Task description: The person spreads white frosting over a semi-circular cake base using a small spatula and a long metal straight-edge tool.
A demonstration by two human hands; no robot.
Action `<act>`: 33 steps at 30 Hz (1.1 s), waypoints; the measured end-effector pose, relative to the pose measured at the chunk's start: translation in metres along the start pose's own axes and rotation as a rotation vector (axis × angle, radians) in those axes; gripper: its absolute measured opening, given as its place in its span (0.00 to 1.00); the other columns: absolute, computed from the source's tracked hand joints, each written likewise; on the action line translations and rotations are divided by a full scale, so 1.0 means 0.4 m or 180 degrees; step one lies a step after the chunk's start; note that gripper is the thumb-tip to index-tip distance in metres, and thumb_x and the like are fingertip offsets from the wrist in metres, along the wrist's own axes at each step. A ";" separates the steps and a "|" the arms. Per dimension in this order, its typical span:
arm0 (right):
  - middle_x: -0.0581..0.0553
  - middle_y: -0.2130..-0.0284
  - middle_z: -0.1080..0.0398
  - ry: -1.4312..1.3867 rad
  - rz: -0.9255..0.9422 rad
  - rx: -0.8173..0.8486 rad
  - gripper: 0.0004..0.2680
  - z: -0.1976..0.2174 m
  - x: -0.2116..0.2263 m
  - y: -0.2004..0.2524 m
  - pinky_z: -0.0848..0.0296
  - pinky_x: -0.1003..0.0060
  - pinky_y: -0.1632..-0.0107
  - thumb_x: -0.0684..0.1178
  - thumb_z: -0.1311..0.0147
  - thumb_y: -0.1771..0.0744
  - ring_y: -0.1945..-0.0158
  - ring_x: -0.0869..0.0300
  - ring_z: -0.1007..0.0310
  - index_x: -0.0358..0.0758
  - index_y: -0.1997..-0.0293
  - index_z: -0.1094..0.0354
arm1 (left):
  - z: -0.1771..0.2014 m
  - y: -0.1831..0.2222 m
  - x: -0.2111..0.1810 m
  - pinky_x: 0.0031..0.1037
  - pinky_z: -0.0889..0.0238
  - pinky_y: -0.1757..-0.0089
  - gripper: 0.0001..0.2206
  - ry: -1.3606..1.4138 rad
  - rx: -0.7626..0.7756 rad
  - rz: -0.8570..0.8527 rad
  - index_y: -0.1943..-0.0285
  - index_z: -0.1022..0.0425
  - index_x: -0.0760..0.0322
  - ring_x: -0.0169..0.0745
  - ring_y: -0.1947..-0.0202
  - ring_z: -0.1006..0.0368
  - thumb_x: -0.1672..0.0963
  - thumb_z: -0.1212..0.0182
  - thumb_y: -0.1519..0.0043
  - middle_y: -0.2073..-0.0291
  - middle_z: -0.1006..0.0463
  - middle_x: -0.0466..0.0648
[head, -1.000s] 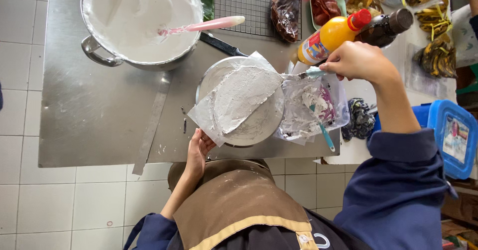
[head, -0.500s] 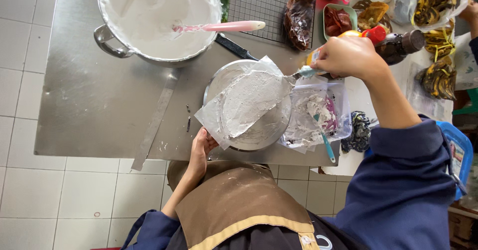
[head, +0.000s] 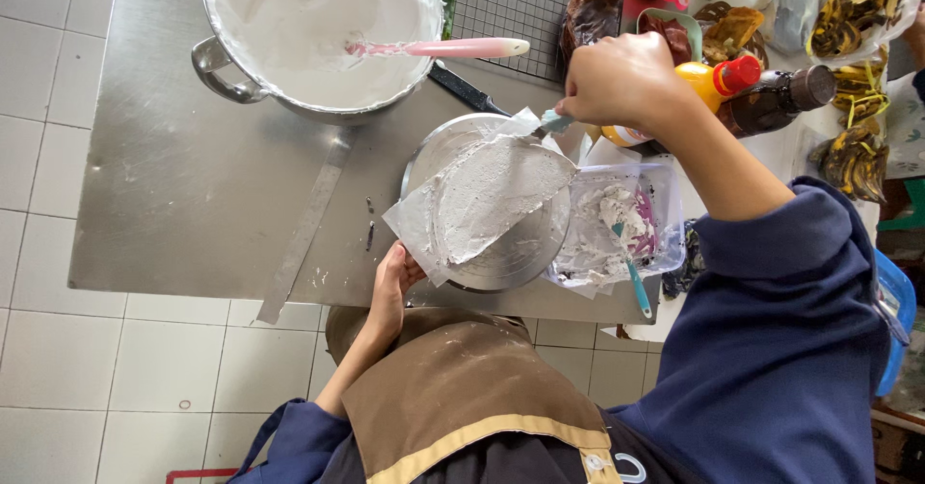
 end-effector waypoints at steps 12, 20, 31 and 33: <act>0.38 0.72 0.22 0.0328 0.0326 -0.0142 0.11 0.075 0.161 -0.035 0.27 0.53 0.63 0.58 0.37 0.39 0.67 0.46 0.20 0.41 0.67 0.22 | 0.007 -0.012 0.015 0.35 0.38 0.43 0.30 0.0106 0.0048 -0.0076 0.32 0.36 0.71 0.44 0.47 0.26 0.44 0.58 0.31 0.47 0.22 0.56; 0.42 0.72 0.22 0.0496 0.0649 -0.0203 0.09 0.116 0.264 -0.013 0.27 0.54 0.64 0.55 0.37 0.40 0.66 0.49 0.20 0.41 0.70 0.21 | 0.005 -0.016 0.006 0.34 0.37 0.44 0.30 0.0014 0.0065 -0.0086 0.31 0.36 0.70 0.43 0.48 0.25 0.44 0.59 0.31 0.48 0.21 0.55; 0.40 0.72 0.21 0.0723 0.1109 -0.0370 0.04 0.124 0.404 0.038 0.26 0.58 0.66 0.45 0.42 0.40 0.66 0.51 0.19 0.45 0.72 0.20 | 0.005 -0.020 0.001 0.35 0.37 0.42 0.32 -0.0005 0.0061 -0.0068 0.29 0.39 0.71 0.43 0.46 0.25 0.43 0.59 0.31 0.47 0.22 0.56; 0.39 0.70 0.21 0.0690 0.1220 -0.0275 0.03 0.117 0.433 0.057 0.26 0.57 0.66 0.45 0.41 0.41 0.64 0.51 0.19 0.43 0.71 0.21 | 0.006 -0.022 0.003 0.35 0.37 0.42 0.33 -0.0011 0.0049 -0.0063 0.28 0.39 0.71 0.43 0.47 0.25 0.42 0.59 0.32 0.47 0.21 0.56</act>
Point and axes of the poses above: each hand's wrist, its own y-axis away from the middle knuckle, its own z-axis out of the back of the hand, x = y × z, the point moved 10 cm from there along -y, towards the middle knuckle
